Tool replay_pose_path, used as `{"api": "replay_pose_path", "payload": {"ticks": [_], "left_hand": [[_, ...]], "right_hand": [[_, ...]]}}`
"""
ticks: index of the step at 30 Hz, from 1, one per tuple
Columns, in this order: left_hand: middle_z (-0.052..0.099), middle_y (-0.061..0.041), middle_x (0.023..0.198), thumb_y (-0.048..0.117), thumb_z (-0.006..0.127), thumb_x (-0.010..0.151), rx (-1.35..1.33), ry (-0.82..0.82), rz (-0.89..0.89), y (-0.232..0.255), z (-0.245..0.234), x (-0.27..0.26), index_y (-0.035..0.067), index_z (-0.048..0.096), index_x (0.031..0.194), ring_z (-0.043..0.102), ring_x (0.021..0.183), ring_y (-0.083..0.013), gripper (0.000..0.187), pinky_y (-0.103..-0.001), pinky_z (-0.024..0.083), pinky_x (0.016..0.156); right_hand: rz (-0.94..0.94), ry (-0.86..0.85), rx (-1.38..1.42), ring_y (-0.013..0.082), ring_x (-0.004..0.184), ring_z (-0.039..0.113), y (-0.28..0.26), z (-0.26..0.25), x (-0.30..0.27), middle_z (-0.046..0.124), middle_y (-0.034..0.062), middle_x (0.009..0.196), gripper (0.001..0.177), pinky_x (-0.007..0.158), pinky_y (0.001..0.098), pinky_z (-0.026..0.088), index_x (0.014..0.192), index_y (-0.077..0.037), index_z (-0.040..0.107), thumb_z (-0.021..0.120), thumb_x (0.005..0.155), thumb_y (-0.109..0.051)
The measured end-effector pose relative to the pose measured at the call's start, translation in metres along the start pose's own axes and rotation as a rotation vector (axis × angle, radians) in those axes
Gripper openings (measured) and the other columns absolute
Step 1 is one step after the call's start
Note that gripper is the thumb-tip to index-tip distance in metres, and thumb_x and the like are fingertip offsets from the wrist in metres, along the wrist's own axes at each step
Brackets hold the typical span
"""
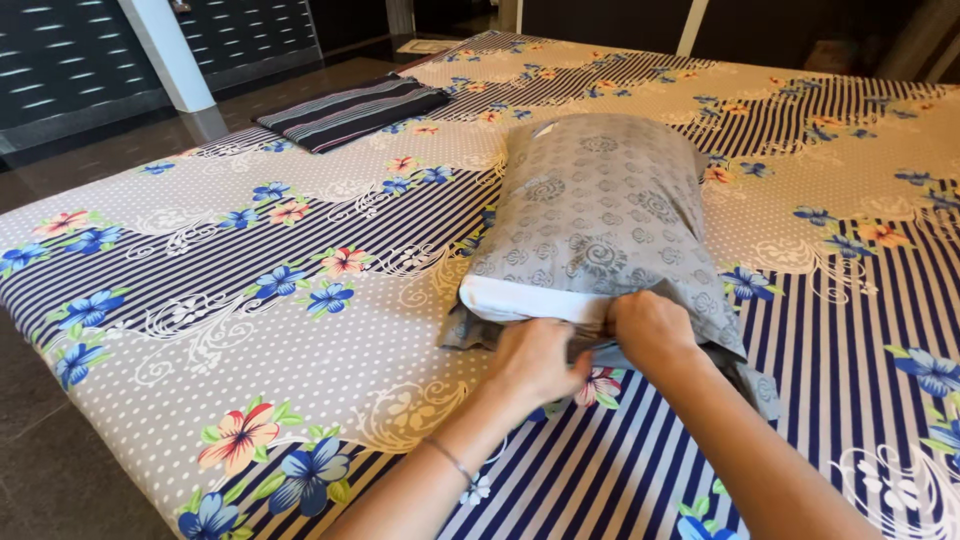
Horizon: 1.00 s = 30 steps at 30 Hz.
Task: The person places a pillow into a patterned pillowcase on a bed. They align the pillow, tuck the corners, and smooth the case to fit the pillow neatly.
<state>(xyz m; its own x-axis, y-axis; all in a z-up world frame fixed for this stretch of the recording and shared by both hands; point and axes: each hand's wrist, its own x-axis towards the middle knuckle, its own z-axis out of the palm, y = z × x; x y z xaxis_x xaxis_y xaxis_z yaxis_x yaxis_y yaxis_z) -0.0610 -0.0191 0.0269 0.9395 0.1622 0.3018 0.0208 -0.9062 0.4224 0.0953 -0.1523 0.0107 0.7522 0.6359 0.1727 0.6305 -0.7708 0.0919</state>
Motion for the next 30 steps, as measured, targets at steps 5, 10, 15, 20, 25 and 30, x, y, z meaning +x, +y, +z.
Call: {"api": "replay_pose_path", "payload": {"ticks": [5, 10, 15, 20, 25, 30], "left_hand": [[0.069, -0.018, 0.12, 0.032, 0.067, 0.081, 0.197, 0.046, -0.068, -0.05, -0.015, -0.012, 0.01, 0.068, 0.124, 0.06, 0.121, -0.0324, 0.048, -0.068, 0.013, 0.119], [0.07, -0.018, 0.118, 0.04, 0.071, 0.081, 0.282, 0.129, 0.12, -0.067, -0.024, -0.007, 0.009, 0.072, 0.118, 0.058, 0.123, -0.0353, 0.049, -0.066, 0.02, 0.113], [0.076, -0.016, 0.105, 0.05, 0.073, 0.08, 0.23, 0.153, 0.209, -0.047, -0.033, 0.003, 0.012, 0.081, 0.098, 0.065, 0.114, -0.0311, 0.043, -0.057, 0.025, 0.121], [0.077, -0.013, 0.101, 0.05, 0.068, 0.089, 0.275, 0.048, 0.334, -0.03, -0.048, 0.007, 0.01, 0.08, 0.096, 0.068, 0.108, -0.028, 0.042, -0.05, 0.034, 0.114], [0.075, -0.015, 0.103, 0.041, 0.071, 0.081, 0.225, 0.098, 0.312, -0.039, -0.063, 0.002, 0.017, 0.081, 0.094, 0.066, 0.107, -0.0333, 0.029, -0.055, 0.033, 0.111], [0.073, -0.02, 0.109, 0.042, 0.075, 0.071, 0.134, 0.384, 0.536, -0.055, -0.058, 0.004, 0.008, 0.076, 0.108, 0.066, 0.108, -0.0387, 0.05, -0.049, 0.047, 0.097]], "right_hand": [[0.041, 0.069, 0.009, 0.0334, 0.093, 0.076, -0.004, 0.002, 0.006, 0.076, 0.0181, 0.096, 0.021, 0.081, 0.0439, 0.061, 0.09, -0.009, 0.078, 0.059, 0.091, -0.017], [0.082, 0.03, -0.008, 0.0347, 0.094, 0.076, -0.005, -0.008, 0.011, 0.076, 0.0201, 0.096, 0.018, 0.083, 0.0432, 0.062, 0.092, -0.008, 0.079, 0.064, 0.088, -0.015], [0.173, 0.09, 0.091, 0.0379, 0.096, 0.074, -0.008, 0.0, 0.021, 0.075, 0.0217, 0.098, 0.018, 0.086, 0.0459, 0.059, 0.094, -0.007, 0.079, 0.07, 0.084, -0.019], [0.175, 0.153, 0.087, 0.0389, 0.095, 0.075, -0.013, 0.008, 0.029, 0.075, 0.022, 0.099, 0.017, 0.083, 0.0464, 0.061, 0.093, -0.004, 0.079, 0.068, 0.087, -0.014], [-0.147, -0.059, 0.274, 0.0384, 0.091, 0.073, -0.004, -0.055, 0.003, 0.076, 0.0204, 0.094, 0.019, 0.082, 0.0445, 0.058, 0.093, -0.007, 0.079, 0.073, 0.075, -0.011], [-0.622, 0.555, 0.631, 0.0378, 0.097, 0.068, -0.044, -0.096, -0.037, 0.07, 0.0173, 0.111, 0.038, 0.083, 0.0417, 0.055, 0.11, -0.003, 0.068, 0.077, 0.074, -0.009]]}}
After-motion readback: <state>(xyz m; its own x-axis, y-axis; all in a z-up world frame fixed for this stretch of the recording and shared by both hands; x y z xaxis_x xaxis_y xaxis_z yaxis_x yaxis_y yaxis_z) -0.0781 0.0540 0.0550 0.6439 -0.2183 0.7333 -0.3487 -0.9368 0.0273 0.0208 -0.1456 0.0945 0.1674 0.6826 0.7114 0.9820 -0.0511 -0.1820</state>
